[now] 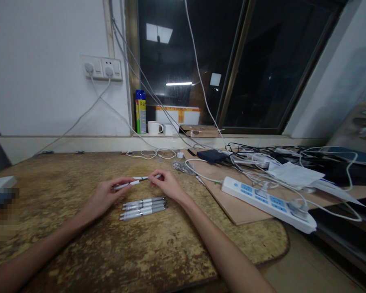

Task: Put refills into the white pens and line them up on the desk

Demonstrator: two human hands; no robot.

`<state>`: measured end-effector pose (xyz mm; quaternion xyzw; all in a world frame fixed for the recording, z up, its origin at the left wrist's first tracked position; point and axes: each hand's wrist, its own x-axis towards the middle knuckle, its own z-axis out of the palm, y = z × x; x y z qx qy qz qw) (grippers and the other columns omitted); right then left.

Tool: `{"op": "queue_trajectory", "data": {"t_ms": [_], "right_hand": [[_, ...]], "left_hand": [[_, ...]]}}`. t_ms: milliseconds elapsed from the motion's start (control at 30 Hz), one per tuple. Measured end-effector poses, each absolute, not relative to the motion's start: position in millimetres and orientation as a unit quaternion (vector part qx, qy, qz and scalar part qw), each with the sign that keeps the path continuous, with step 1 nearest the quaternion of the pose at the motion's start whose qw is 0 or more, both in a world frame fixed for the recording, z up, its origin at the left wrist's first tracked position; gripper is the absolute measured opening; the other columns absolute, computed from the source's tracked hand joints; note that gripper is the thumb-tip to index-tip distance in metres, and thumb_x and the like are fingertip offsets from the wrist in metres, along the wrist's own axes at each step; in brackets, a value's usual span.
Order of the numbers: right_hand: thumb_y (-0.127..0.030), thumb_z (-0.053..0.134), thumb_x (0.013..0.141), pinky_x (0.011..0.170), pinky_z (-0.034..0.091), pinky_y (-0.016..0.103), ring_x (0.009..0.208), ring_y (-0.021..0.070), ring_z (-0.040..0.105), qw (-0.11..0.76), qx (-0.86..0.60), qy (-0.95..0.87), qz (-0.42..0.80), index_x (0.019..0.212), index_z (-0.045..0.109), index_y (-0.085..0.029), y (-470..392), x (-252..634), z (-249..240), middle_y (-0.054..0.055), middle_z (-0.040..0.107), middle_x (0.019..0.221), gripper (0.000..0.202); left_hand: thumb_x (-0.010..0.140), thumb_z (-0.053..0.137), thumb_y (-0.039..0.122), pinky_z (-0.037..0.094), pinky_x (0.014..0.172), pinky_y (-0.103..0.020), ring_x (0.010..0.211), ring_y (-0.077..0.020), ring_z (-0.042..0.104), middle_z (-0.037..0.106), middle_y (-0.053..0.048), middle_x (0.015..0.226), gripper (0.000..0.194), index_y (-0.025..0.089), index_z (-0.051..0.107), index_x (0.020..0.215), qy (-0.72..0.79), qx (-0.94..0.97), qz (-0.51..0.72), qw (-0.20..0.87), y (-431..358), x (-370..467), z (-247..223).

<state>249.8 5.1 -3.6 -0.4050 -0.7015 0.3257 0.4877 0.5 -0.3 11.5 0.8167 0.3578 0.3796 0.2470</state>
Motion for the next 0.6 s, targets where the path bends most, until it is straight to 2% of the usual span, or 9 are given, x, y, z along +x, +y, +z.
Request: {"op": "queue_trajectory", "data": {"t_ms": [300,433,600], "right_hand": [[-0.043,0.059,0.091,0.078,0.049,0.029,0.078,0.0179,0.064,0.515,-0.388,-0.676,0.357,0.084,0.072,-0.019,8.6,252.3,-2.4,0.003,0.07,0.08,0.028],[-0.032,0.062,0.084,0.082,0.052,0.031,0.079,0.0185,0.066,0.556,-0.39,-0.637,0.365,0.088,0.072,-0.02,9.9,254.2,0.4,0.003,0.071,0.08,0.017],[-0.035,0.066,0.08,0.083,0.055,0.034,0.079,0.0196,0.067,0.6,-0.38,-0.585,0.393,0.09,0.07,-0.021,9.2,255.4,4.2,0.004,0.07,0.082,0.017]], "left_hand": [[0.094,0.059,0.041,0.054,0.099,-0.04,0.109,-0.026,0.07,0.076,-0.006,0.119,0.033,0.022,0.075,0.116,0.354,0.81,0.39,0.258,-0.5,1.2,13.4],[0.094,0.059,0.043,0.054,0.099,-0.04,0.109,-0.0263,0.07,0.076,-0.006,0.119,0.034,0.022,0.075,0.116,0.359,0.802,0.4,0.26,0.8,-0.5,13.1],[0.095,0.058,0.041,0.053,0.099,-0.038,0.109,-0.0254,0.07,0.076,-0.006,0.118,0.033,0.022,0.074,0.116,0.365,0.793,0.404,0.272,-0.3,-2.1,16.3]]}}
